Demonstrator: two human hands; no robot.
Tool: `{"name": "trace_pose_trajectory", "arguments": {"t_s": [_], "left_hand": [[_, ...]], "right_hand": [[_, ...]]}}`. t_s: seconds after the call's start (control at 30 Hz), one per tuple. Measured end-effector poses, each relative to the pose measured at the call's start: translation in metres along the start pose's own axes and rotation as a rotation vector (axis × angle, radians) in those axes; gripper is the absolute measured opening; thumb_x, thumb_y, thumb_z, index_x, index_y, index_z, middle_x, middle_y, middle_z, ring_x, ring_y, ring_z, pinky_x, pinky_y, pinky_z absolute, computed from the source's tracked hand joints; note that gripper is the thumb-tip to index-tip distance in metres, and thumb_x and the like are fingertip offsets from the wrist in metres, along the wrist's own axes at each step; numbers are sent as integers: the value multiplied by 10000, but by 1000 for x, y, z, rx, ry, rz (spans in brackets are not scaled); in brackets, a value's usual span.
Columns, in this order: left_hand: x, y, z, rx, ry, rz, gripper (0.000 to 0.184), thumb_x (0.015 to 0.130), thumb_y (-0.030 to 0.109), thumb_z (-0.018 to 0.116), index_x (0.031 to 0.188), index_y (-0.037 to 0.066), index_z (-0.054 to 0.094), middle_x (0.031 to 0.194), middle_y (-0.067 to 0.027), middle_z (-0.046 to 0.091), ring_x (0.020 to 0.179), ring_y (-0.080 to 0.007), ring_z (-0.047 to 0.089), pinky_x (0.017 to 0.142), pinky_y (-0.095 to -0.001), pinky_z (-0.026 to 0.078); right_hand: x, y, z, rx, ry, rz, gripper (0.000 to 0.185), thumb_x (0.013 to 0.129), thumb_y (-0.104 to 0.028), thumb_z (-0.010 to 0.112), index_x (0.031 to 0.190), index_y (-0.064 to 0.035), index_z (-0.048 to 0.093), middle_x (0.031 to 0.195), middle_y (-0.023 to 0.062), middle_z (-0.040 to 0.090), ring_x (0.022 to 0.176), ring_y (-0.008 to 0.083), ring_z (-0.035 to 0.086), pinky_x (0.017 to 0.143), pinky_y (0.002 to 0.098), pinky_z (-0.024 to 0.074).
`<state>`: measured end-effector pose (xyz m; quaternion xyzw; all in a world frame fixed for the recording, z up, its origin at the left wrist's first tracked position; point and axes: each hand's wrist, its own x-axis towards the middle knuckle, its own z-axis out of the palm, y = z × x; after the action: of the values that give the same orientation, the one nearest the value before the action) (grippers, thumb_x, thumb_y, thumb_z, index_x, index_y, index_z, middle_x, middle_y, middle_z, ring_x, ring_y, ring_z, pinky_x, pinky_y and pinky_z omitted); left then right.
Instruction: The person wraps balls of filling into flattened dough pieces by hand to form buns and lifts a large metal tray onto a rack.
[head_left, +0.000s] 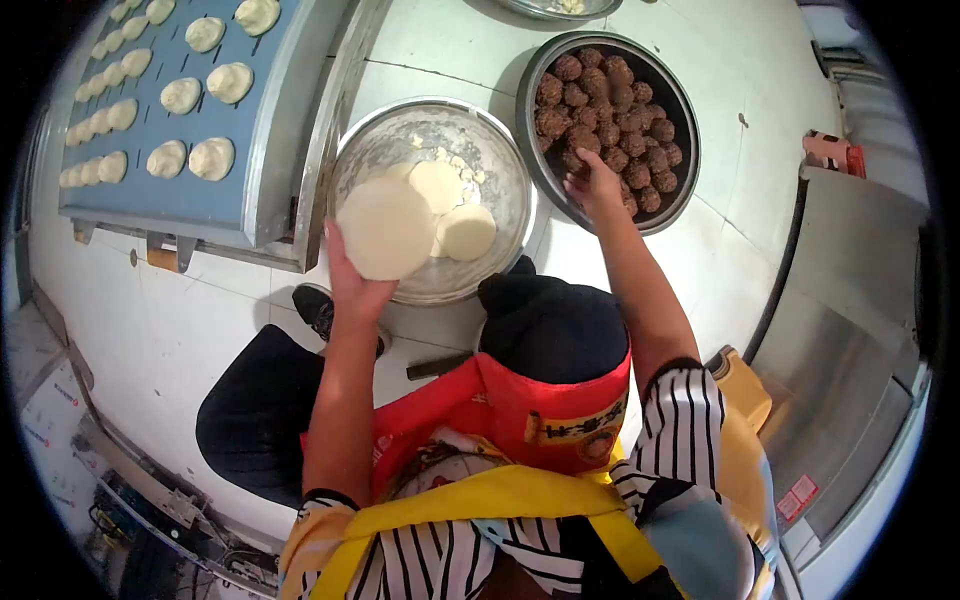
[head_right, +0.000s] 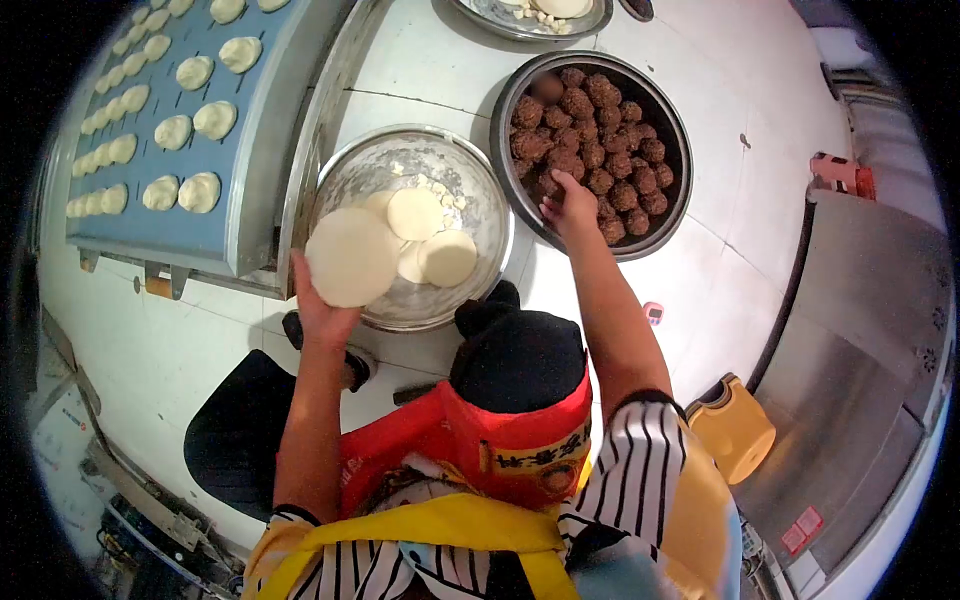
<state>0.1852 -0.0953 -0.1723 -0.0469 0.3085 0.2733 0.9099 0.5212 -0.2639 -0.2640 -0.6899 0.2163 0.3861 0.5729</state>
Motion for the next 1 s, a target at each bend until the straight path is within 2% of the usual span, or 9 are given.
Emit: {"name": "trace_pose_trajectory", "arguments": {"t_s": [0.03,0.13,0.27,0.33,0.4,0.63,0.77,0.9,1.0], "left_hand": [[5,-5,0,-27,-2,-36,620,931,554,396,1332,83,434,1346,-121,480,1234,-297,458,1066,-483,323],[33,-31,-15,635,-67,186,663,918,598,366,1332,84,432,1346,-126,478,1234,-304,458,1064,-484,325],[1,-53,76,179,-153,-69,753,899,659,306,1353,65,400,1356,-157,457,1240,-327,446,1062,-488,324],[-17,-55,88,59,-319,-104,754,910,651,276,1352,50,387,1337,-154,462,1229,-309,454,1051,-471,342],[-37,-50,93,2,-419,-99,752,916,648,260,1351,47,384,1327,-151,466,1225,-299,455,1046,-461,351],[-100,-23,86,67,-486,33,720,917,637,284,1310,53,431,1288,-123,500,1199,-269,479,1030,-433,372],[-130,-19,81,127,-467,141,549,921,454,471,1286,45,456,1236,-124,535,1147,-256,518,1003,-406,400],[-144,-9,72,309,-364,249,452,840,114,608,1260,29,465,1179,-119,560,1085,-245,562,949,-406,463],[-168,0,71,298,-351,208,475,794,35,630,1241,16,470,1147,-121,579,1036,-245,596,924,-410,491]], "right_hand": [[-15,-9,-8,-14,-55,-23,426,703,-245,763,991,1,569,969,108,598,788,265,602,708,371,501],[-98,-51,5,-314,-336,-221,379,722,-244,747,965,-9,576,908,89,600,767,245,605,705,360,501],[-221,-97,54,-971,-662,-724,378,726,-258,737,961,3,596,883,117,621,804,254,621,751,347,497],[-277,-96,82,-1192,-620,-893,420,704,-263,757,977,20,608,926,179,626,856,304,627,786,354,488],[-298,-76,93,-1245,-590,-1198,538,658,-269,786,1090,-13,592,1013,201,595,917,379,597,793,406,487],[-352,-38,108,-1166,-674,-1349,505,672,-191,761,1126,-63,583,1035,151,586,896,365,602,770,410,494],[-362,-5,109,-1017,-525,-1723,557,643,-199,777,1150,-91,575,1081,128,577,881,339,597,755,402,494],[-392,-15,103,-1029,-579,-1858,525,670,-202,772,1153,-103,593,1105,105,590,857,276,603,712,354,494],[-375,-31,93,-801,-574,-1216,349,769,-197,719,1077,-54,639,955,89,640,769,199,607,662,298,486]]}}
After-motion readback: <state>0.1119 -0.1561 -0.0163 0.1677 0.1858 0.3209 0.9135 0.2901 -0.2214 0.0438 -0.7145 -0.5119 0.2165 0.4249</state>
